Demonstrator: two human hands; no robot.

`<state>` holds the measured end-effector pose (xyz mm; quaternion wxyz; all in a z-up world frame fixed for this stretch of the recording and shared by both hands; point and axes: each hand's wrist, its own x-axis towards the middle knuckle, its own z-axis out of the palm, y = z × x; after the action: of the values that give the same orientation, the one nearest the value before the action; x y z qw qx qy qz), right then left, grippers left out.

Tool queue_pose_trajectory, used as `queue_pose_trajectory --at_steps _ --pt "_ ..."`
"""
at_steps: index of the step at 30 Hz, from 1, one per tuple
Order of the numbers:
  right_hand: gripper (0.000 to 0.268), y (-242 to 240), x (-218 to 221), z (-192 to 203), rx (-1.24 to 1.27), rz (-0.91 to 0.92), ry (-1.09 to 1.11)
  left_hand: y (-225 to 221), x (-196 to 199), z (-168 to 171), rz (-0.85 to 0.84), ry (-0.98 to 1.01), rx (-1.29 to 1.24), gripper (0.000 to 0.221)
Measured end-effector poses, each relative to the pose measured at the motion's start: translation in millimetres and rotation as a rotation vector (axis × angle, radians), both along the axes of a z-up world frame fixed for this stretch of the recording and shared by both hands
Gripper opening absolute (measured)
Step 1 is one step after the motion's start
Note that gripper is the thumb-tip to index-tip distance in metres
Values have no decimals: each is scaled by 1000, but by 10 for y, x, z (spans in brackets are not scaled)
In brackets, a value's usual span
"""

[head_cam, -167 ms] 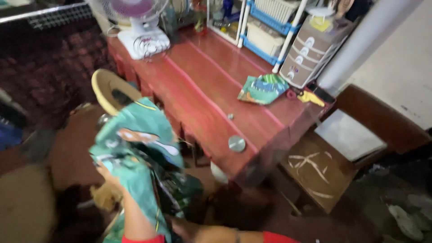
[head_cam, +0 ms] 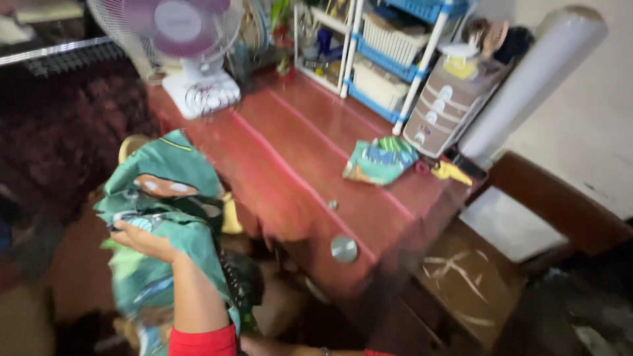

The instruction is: A person is smoothing out and folding a printed fabric cloth on a desk, then measuring it with a tape measure.

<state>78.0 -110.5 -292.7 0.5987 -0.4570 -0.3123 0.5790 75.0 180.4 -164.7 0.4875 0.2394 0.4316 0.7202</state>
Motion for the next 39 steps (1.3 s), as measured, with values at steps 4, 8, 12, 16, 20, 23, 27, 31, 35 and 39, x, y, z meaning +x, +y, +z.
queue_pose_trajectory --at_steps 4,8,12,16,20,23,27,31,35,39 --pt "36 222 700 -3 366 -139 -731 128 1274 1302 -68 -193 232 44" --pt "11 -172 1828 46 -108 -605 -389 256 2533 1608 -217 -117 337 17" --pt "39 -855 3604 -272 -592 -905 -1184 378 3677 1420 -785 -146 270 21" --pt "22 -936 4745 339 -318 -1423 -175 738 4433 744 -1225 -6 260 51" --pt "18 -1490 5856 -457 -483 -1465 -201 1068 4352 62 -1322 549 520 38" --pt "22 -1602 5866 -427 -548 -1599 -103 1491 4315 -586 -1345 1235 634 43" --pt "40 -1717 4899 18 -724 -1749 -232 1989 4172 -1125 -1427 1884 636 68" --pt "55 -1380 2971 539 -1243 -1627 -670 1946 4000 -1183 -1712 2012 668 89" --pt "90 -799 1780 -501 -1705 -1322 -723 1861 4278 -1165 -1749 2008 722 87" --pt "69 -170 1542 -717 -1823 -1207 -823 1883 4709 -1194 -1818 2000 918 87"
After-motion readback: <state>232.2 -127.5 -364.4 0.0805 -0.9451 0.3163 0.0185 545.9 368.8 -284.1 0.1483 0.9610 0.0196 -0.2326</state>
